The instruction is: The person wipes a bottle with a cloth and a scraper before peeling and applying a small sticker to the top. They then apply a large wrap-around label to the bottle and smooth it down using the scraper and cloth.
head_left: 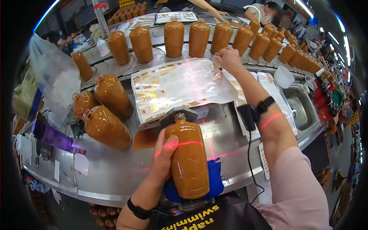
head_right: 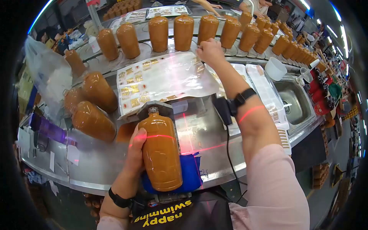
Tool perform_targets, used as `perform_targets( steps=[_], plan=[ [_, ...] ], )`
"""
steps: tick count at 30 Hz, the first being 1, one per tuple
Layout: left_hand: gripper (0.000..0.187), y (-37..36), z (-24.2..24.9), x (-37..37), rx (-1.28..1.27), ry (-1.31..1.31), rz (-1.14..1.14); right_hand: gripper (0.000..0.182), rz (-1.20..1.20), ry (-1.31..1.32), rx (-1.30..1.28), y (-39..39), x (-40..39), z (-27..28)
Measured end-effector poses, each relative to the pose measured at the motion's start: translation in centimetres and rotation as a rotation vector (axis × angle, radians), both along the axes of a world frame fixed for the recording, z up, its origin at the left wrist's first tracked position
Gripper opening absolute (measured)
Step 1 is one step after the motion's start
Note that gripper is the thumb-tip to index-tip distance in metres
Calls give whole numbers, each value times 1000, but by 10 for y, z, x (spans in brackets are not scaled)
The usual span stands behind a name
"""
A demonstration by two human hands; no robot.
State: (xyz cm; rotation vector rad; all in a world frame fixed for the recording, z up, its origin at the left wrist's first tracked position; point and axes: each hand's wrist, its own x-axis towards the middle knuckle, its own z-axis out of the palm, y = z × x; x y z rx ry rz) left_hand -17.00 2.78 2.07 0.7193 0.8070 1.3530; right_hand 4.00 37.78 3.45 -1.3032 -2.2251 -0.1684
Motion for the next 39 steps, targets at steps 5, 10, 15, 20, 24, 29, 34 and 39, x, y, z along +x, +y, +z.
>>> perform_targets(
  steps=[5,10,15,20,24,29,34,39],
  plan=[
    [51,0,1,-2,0,-86,-57,15,426,157,59,-134,-2,78],
    [48,1,1,-2,5,-88,-55,12,738,275,-289,-238,11,131],
    [60,-4,-2,1,38,-89,21,13,808,295,-503,-270,-10,98],
    [94,-36,14,16,206,249,141,17,790,384,-462,-265,-23,52],
    [108,-42,5,16,287,842,220,20,761,433,-423,-267,-30,44],
    [101,-44,8,13,216,811,168,22,746,437,-415,-268,-36,40],
    [97,-43,13,15,203,417,111,22,738,453,-413,-269,-40,38],
    [96,-43,15,16,191,360,102,23,736,446,-426,-268,-41,40]
  ],
)
